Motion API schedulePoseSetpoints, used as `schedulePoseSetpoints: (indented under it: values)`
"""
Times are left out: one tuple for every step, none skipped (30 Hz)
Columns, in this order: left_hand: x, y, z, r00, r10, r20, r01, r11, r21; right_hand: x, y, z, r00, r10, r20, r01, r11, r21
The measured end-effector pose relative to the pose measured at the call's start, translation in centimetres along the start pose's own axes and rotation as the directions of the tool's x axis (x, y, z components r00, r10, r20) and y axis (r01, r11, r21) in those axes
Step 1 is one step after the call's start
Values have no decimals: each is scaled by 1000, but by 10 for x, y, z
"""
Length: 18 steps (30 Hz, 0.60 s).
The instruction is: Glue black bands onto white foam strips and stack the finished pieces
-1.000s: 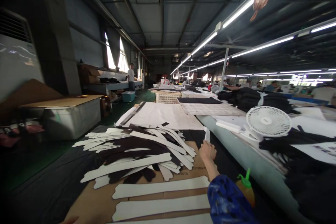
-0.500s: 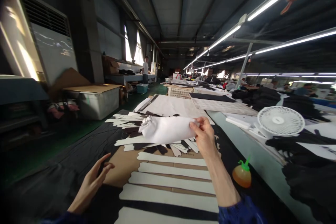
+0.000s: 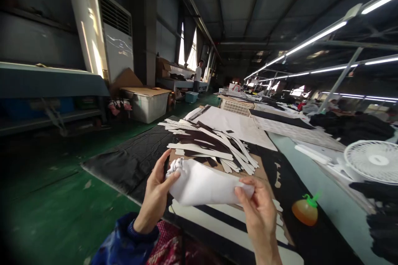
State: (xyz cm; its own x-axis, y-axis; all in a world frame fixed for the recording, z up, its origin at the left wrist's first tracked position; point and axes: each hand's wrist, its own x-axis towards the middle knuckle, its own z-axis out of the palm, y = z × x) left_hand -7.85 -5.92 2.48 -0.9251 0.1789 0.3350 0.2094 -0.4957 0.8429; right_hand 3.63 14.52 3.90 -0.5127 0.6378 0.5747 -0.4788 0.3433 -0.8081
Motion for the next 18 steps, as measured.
schedulePoseSetpoints:
  values:
    - [-1,1,2,999,12,-29,-11,999,31,-6,1,-6,1000,-1,31,2,1000,-27]
    - [-2,1,2,999,29,-36,-27,997,71,-10,-1,-13,999,-10,39,12,999,-40]
    - [-4,2,2,998,56,-27,-53,991,121,-13,-4,-18,999,-33,21,34,998,-53]
    - [-7,3,2,996,88,-7,-85,980,177,-14,-10,-22,998,-65,-12,64,995,-77]
    - [-11,5,3,993,119,23,-121,966,230,-15,-17,-24,994,-109,-34,104,987,-123]
    - [-17,6,4,988,145,62,-156,950,270,-16,-25,-23,987,-157,-20,151,970,-192]
    - [-22,7,6,981,161,108,-187,938,293,-17,-34,-20,980,-196,37,199,941,-274]
    - [-28,8,9,973,170,158,-211,930,302,-18,-42,-15,968,-217,124,247,904,-349]
    - [-34,10,13,963,170,209,-229,926,300,-20,-49,-8,950,-219,224,295,867,-402]
    - [-40,11,17,952,166,256,-240,925,293,-22,-55,-1,930,-202,308,326,840,-433]
    - [-45,12,20,943,157,294,-242,928,282,-24,-59,6,914,-178,364,339,828,-447]
    - [-49,12,23,937,145,318,-235,935,267,-27,-61,12,910,-145,388,325,831,-452]
    - [-52,13,26,937,129,325,-217,944,250,-30,-63,18,915,-102,390,286,847,-448]
    - [-55,13,28,942,111,316,-190,954,231,-33,-63,21,923,-50,382,228,871,-436]
    - [-56,14,30,952,88,292,-154,966,210,-37,-64,24,929,17,370,147,899,-412]
    - [-56,14,31,964,56,261,-107,977,186,-40,-64,26,928,102,358,42,927,-373]
    - [-56,13,32,972,18,234,-56,986,155,-44,-65,27,915,197,352,-83,946,-314]
    - [-55,13,33,977,-20,214,-5,993,116,-48,-66,28,887,295,354,-218,946,-241]
